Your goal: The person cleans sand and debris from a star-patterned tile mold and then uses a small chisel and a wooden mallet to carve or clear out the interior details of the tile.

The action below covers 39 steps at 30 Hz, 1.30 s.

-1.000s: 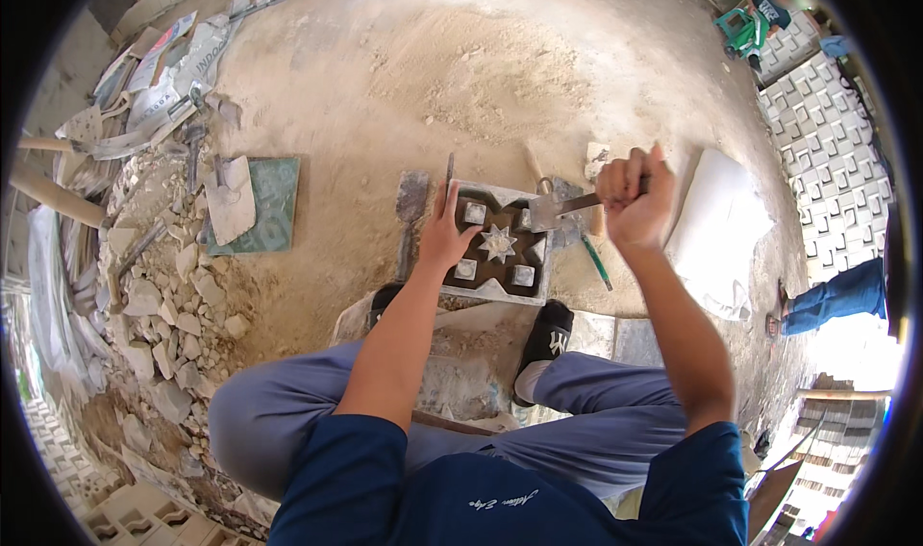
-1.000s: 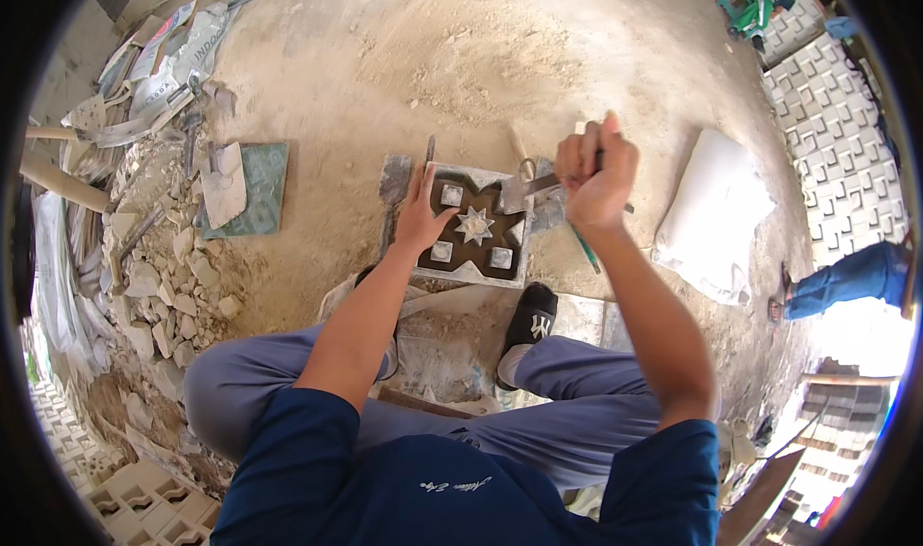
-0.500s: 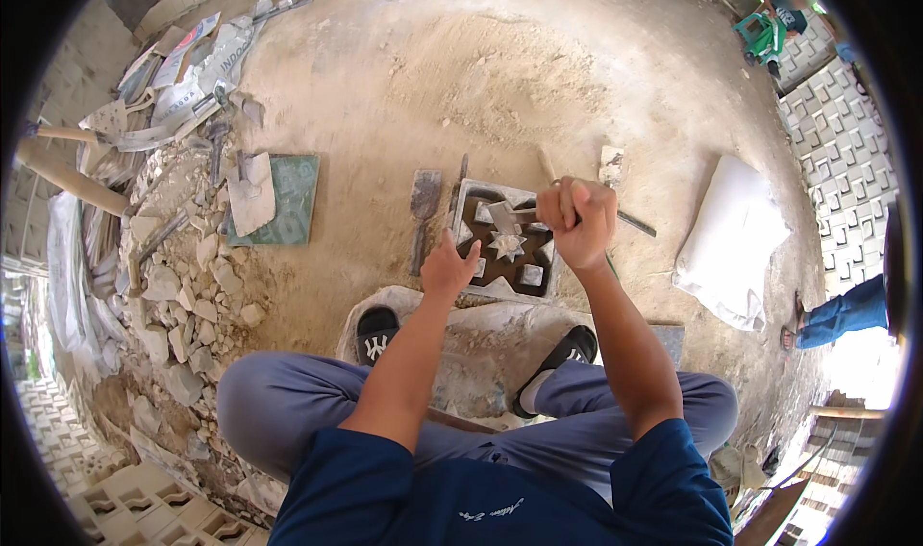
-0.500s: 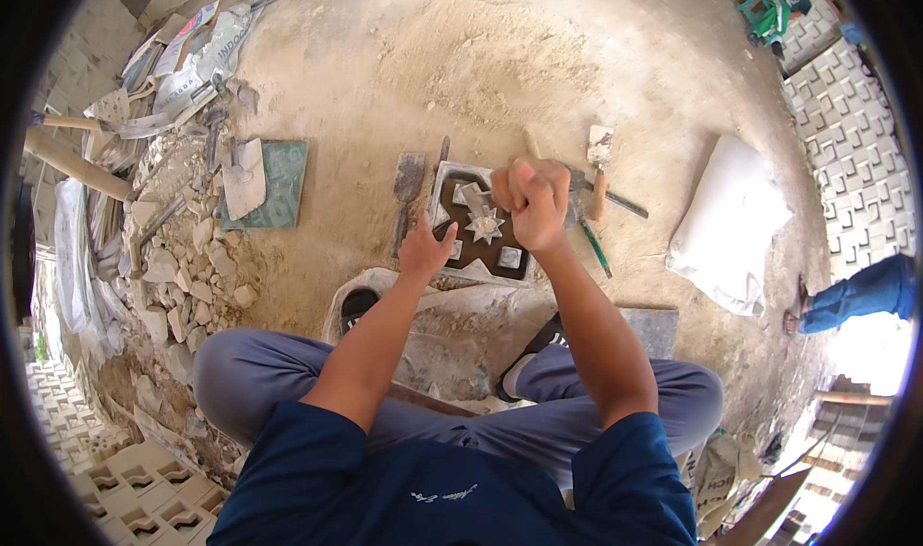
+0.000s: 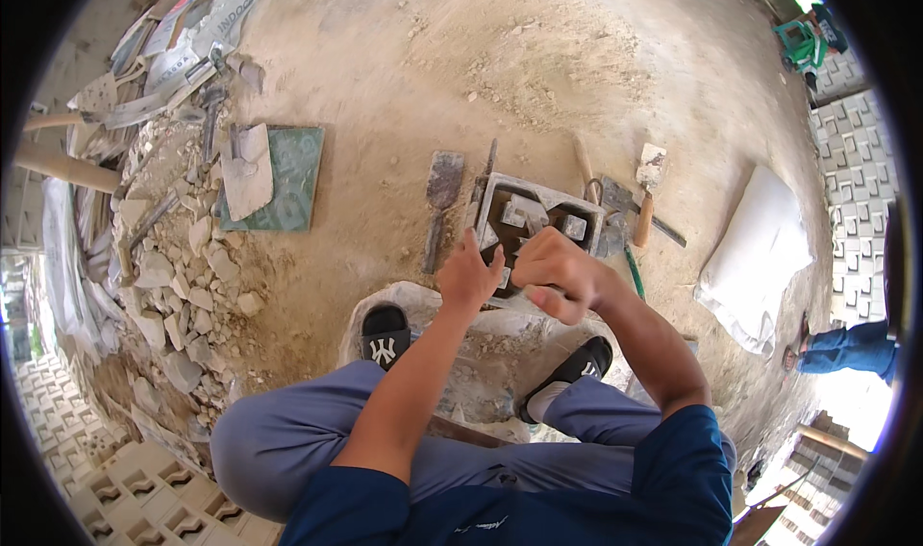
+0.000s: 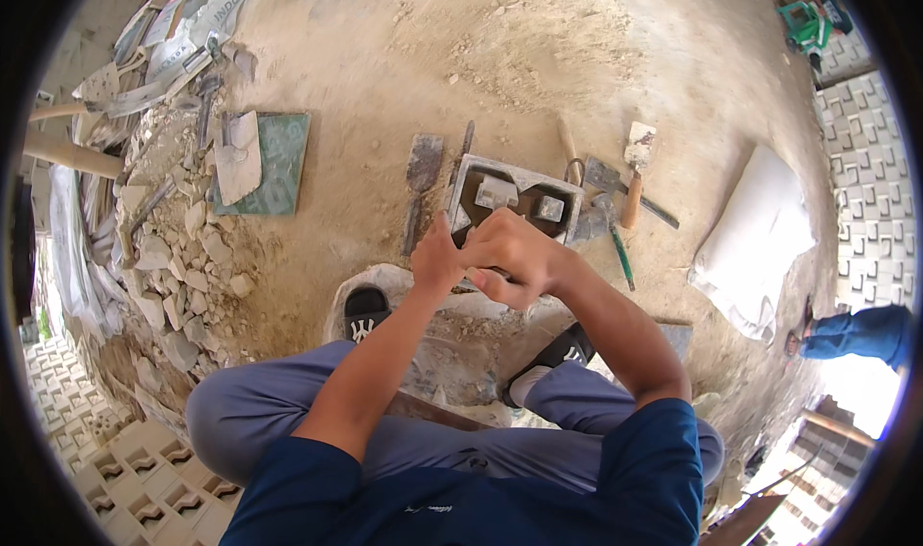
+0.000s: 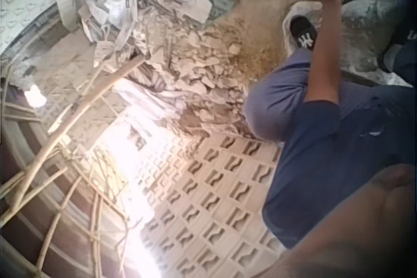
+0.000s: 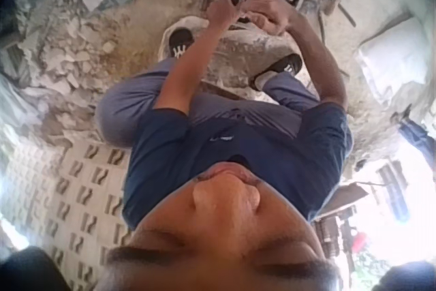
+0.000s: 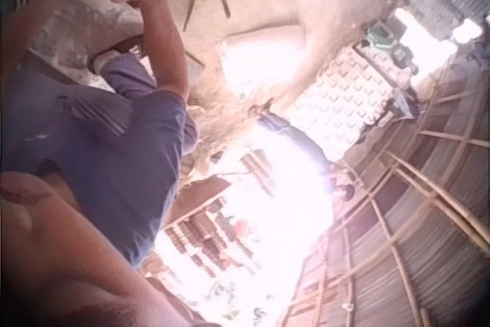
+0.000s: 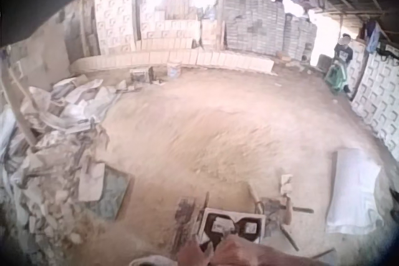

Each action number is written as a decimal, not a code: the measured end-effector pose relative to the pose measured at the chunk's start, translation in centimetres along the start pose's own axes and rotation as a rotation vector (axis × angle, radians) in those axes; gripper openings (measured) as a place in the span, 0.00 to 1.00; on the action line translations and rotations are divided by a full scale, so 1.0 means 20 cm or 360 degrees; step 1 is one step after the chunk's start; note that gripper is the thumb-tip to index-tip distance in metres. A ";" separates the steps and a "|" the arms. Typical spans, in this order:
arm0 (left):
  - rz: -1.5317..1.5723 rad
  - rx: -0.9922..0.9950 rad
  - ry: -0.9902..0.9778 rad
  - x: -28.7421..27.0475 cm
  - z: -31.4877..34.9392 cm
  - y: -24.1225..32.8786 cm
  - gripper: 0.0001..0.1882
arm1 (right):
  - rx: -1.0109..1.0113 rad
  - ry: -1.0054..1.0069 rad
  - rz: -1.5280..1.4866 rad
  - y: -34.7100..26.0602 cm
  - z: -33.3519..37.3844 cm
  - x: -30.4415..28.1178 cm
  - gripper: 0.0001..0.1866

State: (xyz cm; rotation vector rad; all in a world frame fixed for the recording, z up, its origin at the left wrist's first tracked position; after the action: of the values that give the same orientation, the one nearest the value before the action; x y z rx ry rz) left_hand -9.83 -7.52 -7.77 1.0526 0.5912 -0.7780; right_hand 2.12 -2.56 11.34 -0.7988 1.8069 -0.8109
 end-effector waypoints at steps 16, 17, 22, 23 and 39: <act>0.0153 0.0003 0.0002 0.00 0.00 0.01 0.38 | -0.0194 0.0336 -0.0367 -0.16 0.11 0.02 0.28; 0.0137 -0.0001 0.0012 0.00 0.00 0.01 0.38 | -0.0205 0.0268 -0.0425 -0.16 0.12 0.01 0.23; 0.0050 0.0094 0.0147 0.03 -0.01 -0.01 0.39 | -0.0200 0.0213 -0.0371 -0.13 0.08 0.00 0.23; 0.0044 0.0095 0.0150 0.03 -0.01 -0.01 0.39 | -0.0216 0.0197 -0.0377 -0.12 0.08 -0.01 0.22; 0.0049 0.0078 0.0152 0.02 -0.01 -0.02 0.37 | -0.0181 0.0046 -0.0480 0.01 0.04 -0.10 0.17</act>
State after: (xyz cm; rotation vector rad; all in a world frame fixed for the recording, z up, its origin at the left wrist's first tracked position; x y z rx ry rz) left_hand -9.89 -7.57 -8.39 1.1463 0.6383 -0.7216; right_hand 3.48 -0.94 11.85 -1.1586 1.7948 -0.9209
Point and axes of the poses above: each hand's wrist, its own z-axis away from the middle knuckle, its own x-axis out of the palm, y = z × x, the point moved 3 cm from there along -z, towards the middle knuckle, and after that the axes turned 10 degrees about -y, right-handed, at the moved point
